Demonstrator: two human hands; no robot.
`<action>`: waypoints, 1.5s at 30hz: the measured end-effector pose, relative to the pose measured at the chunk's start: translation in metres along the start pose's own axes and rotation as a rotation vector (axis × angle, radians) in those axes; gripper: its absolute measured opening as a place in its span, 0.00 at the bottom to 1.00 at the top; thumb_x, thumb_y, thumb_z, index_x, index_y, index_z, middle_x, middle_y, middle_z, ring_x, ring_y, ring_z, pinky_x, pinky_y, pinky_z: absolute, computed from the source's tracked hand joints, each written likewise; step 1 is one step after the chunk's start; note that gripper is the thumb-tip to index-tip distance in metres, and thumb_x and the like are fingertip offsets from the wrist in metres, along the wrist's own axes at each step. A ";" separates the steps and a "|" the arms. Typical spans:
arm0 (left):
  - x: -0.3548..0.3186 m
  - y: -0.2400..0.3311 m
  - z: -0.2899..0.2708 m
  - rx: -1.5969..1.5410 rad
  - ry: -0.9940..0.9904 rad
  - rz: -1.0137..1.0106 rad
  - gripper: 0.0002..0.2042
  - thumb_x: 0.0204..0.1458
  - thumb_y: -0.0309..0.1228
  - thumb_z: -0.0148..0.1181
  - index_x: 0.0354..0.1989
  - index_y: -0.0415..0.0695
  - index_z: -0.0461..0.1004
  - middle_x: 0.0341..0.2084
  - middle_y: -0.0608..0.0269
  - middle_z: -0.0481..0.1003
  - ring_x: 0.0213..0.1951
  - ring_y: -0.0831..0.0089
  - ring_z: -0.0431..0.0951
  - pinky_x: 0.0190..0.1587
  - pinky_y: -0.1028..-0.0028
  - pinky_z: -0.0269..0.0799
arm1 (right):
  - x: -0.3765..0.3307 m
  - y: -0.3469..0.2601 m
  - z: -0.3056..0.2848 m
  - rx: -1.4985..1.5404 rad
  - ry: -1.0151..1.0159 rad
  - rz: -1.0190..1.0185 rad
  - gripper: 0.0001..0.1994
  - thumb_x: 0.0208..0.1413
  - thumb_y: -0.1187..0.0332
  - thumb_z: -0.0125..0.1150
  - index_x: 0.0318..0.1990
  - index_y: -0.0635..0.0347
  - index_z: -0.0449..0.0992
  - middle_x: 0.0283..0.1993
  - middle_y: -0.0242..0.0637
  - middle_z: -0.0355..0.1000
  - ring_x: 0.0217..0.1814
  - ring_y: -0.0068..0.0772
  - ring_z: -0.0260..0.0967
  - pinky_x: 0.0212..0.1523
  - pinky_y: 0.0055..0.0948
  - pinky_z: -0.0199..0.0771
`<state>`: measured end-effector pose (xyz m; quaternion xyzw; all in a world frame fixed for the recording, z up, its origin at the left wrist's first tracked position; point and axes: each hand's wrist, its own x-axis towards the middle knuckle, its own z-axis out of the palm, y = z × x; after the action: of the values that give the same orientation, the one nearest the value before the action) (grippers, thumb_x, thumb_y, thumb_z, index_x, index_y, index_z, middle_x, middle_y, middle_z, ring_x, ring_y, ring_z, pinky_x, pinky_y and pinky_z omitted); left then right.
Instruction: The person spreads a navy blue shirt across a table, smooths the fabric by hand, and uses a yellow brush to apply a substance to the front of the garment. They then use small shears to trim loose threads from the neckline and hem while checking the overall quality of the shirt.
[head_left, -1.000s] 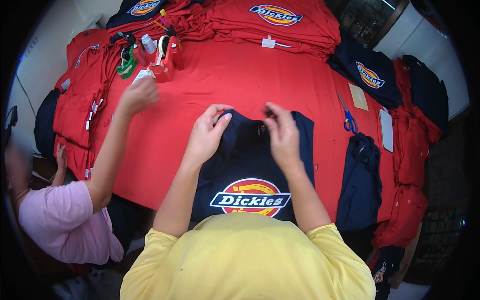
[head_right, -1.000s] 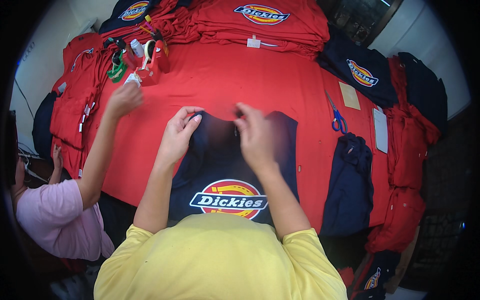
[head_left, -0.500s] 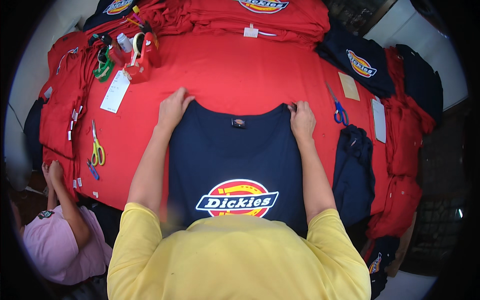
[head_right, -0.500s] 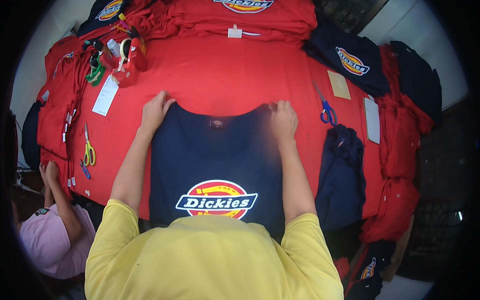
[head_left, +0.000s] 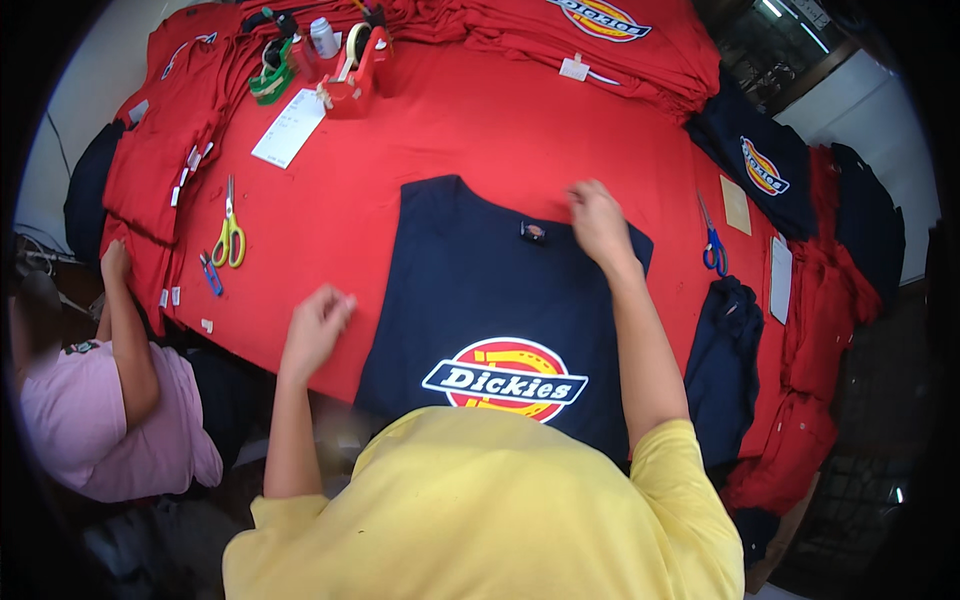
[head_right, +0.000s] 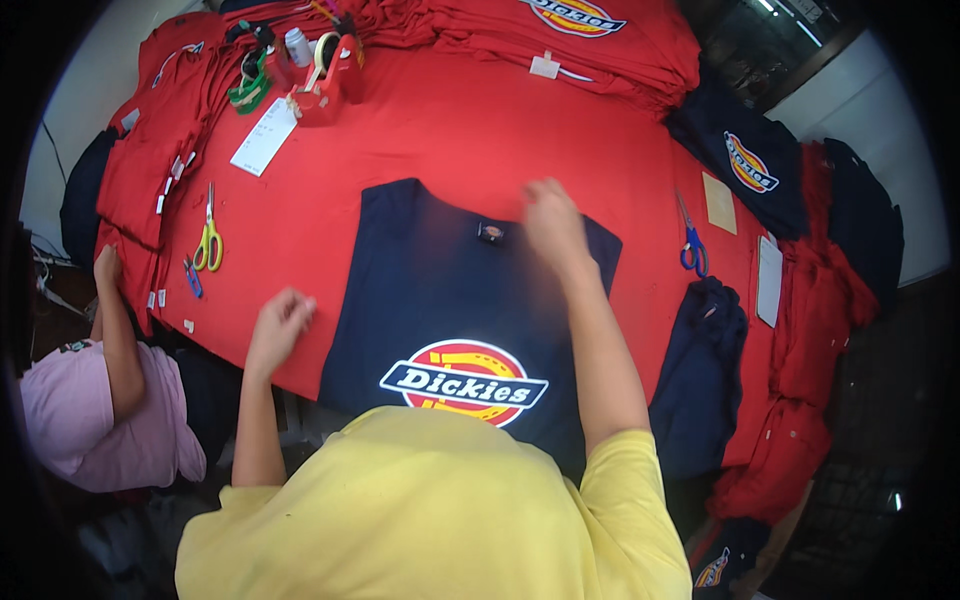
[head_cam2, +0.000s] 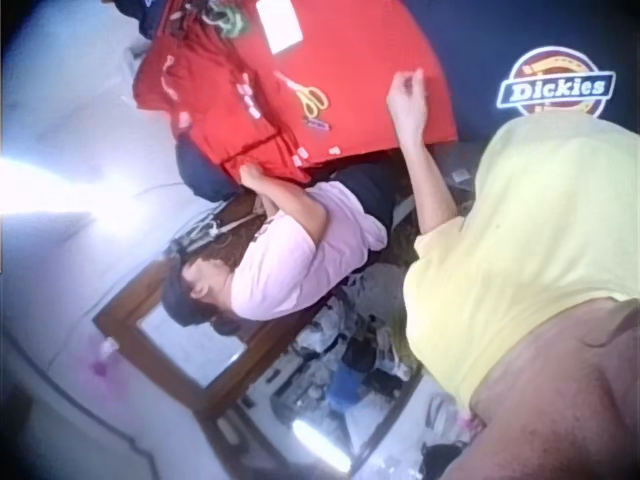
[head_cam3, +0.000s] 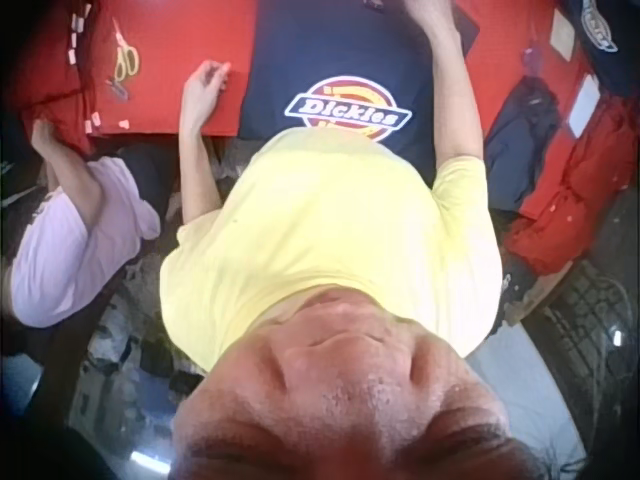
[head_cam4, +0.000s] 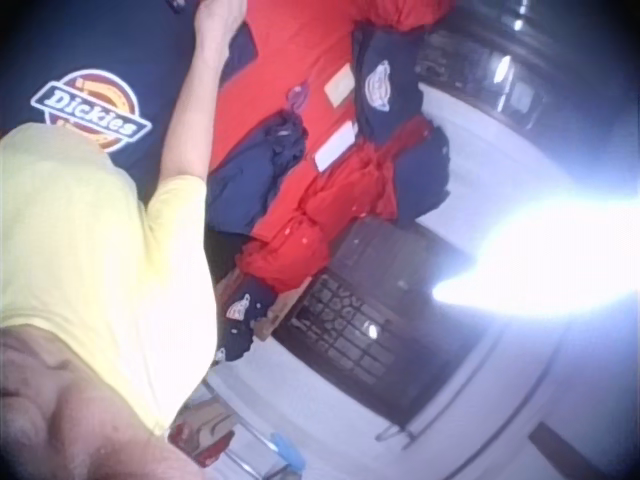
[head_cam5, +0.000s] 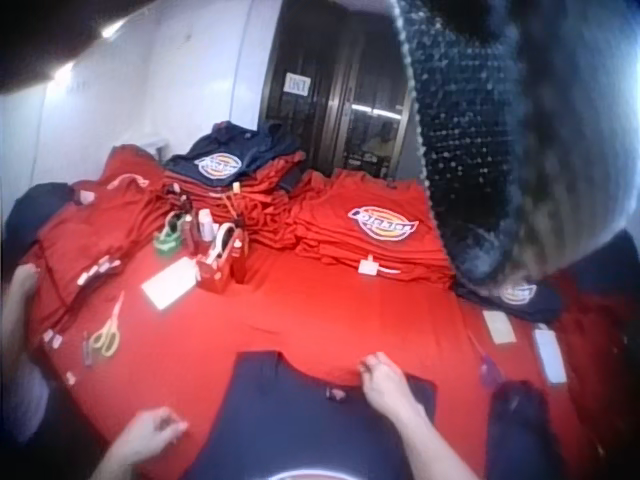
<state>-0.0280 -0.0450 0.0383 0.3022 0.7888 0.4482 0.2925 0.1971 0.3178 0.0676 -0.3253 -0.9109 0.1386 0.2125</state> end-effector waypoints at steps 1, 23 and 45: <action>-0.034 0.007 -0.001 0.139 -0.045 -0.029 0.11 0.56 0.35 0.61 0.31 0.38 0.73 0.19 0.62 0.72 0.23 0.76 0.71 0.28 0.74 0.66 | 0.012 -0.034 0.005 0.126 -0.123 -0.060 0.12 0.57 0.72 0.50 0.45 0.67 0.76 0.44 0.54 0.72 0.51 0.56 0.69 0.52 0.46 0.69; -0.136 0.040 0.118 0.371 -0.068 0.323 0.12 0.50 0.35 0.67 0.37 0.42 0.74 0.27 0.57 0.72 0.28 0.61 0.76 0.32 0.65 0.72 | -0.141 -0.019 -0.059 0.678 -0.247 0.457 0.09 0.59 0.74 0.54 0.45 0.63 0.75 0.37 0.36 0.76 0.27 0.24 0.69 0.31 0.25 0.72; -0.090 0.072 0.112 -0.809 -0.101 0.000 0.05 0.64 0.32 0.50 0.40 0.45 0.66 0.36 0.64 0.75 0.37 0.75 0.77 0.43 0.72 0.75 | -0.210 -0.096 -0.031 0.984 -0.244 0.235 0.09 0.57 0.72 0.62 0.42 0.66 0.81 0.35 0.29 0.68 0.38 0.19 0.67 0.42 0.21 0.67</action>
<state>0.1276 -0.0222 0.0709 0.1843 0.5336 0.7069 0.4262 0.3073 0.1122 0.0703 -0.2686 -0.7134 0.6103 0.2155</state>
